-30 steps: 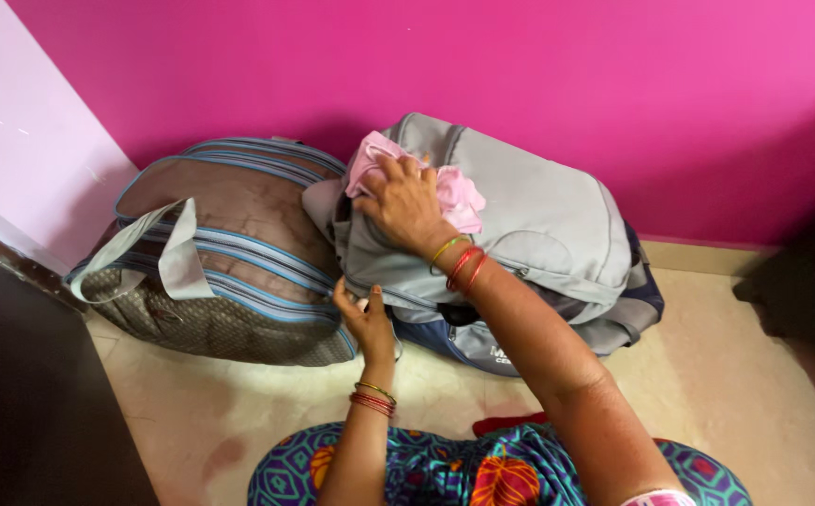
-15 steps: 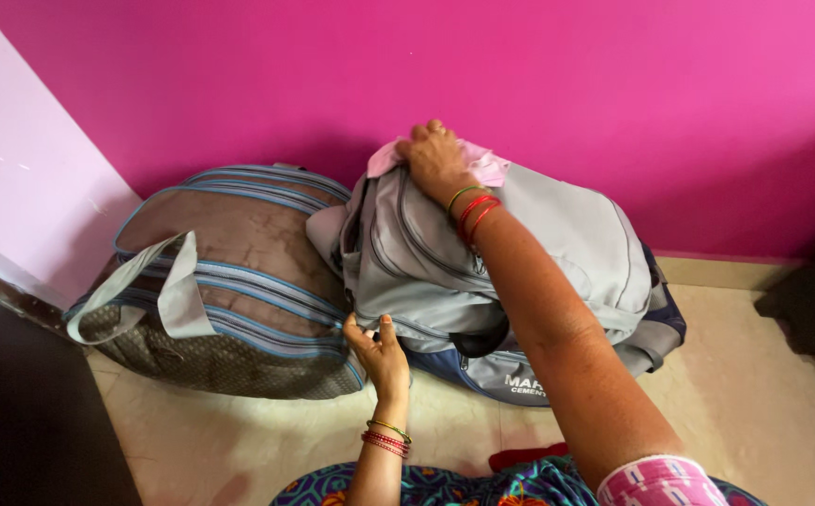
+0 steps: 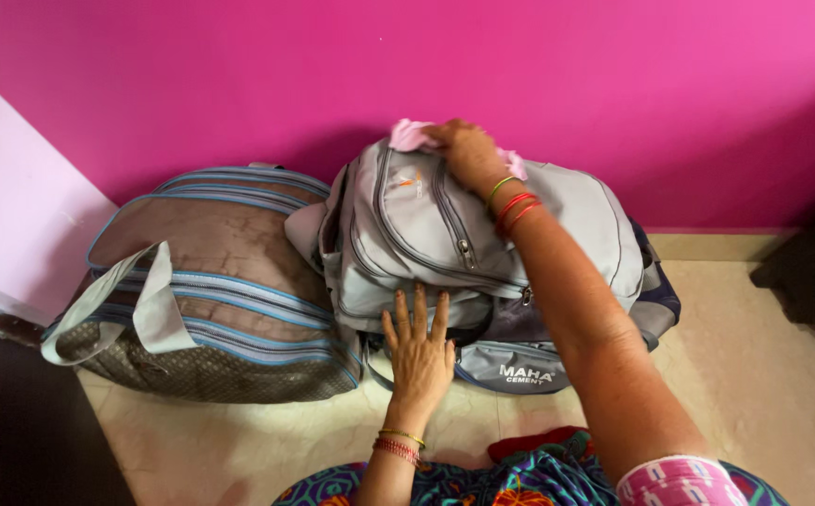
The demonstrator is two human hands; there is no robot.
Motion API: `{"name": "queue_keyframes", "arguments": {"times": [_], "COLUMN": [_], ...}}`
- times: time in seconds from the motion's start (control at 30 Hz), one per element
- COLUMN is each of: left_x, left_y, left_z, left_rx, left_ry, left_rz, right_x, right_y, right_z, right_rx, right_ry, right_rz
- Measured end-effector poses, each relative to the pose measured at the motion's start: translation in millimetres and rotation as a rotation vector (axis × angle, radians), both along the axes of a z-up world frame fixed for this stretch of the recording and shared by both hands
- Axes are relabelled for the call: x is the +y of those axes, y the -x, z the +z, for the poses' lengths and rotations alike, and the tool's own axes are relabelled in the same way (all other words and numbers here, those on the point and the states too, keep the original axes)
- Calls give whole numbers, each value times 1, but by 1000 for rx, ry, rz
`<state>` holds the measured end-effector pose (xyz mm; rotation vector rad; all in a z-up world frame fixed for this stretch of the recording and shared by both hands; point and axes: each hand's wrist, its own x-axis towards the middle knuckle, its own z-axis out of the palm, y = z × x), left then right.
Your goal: The person sits on the floor and wipes the exterior of a grey backpack and a striped duffel bag using a pink cloth. The person systematically cleans the surfaces, zippers, and handles of the bags, occasionally unfolding the cloth to use a different section.
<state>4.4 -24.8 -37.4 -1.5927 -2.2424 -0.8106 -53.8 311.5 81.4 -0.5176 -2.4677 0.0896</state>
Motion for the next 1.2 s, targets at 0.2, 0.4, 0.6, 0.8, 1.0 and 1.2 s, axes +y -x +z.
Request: {"name": "queue_keyframes", "arguments": {"times": [0.2,0.4,0.6,0.8,1.0,1.2], "left_x": [1,2,4,4,3,3], "left_y": [-2,-6,-5,-4,-5,-6], "left_z": [1,4,0,-1,-1,-1], "left_rx": [-18,-33,-32,-13,-3,1], "left_ry": [16,4,11,21,21,20], "left_rz": [-26,-40,-23,-29,-28,-21], "right_x": [72,75,96,88,109,149], "right_y": [-83,-120,14,2,-87,-171], "right_z": [-16,-3,-33,-45,-39,-49], "right_rx": [-265,-396,214,-128,-494,-386], "right_ry": [133,32,186,273,173,173], "right_rz": [-172,-663,-23,-87,-524,-621]}}
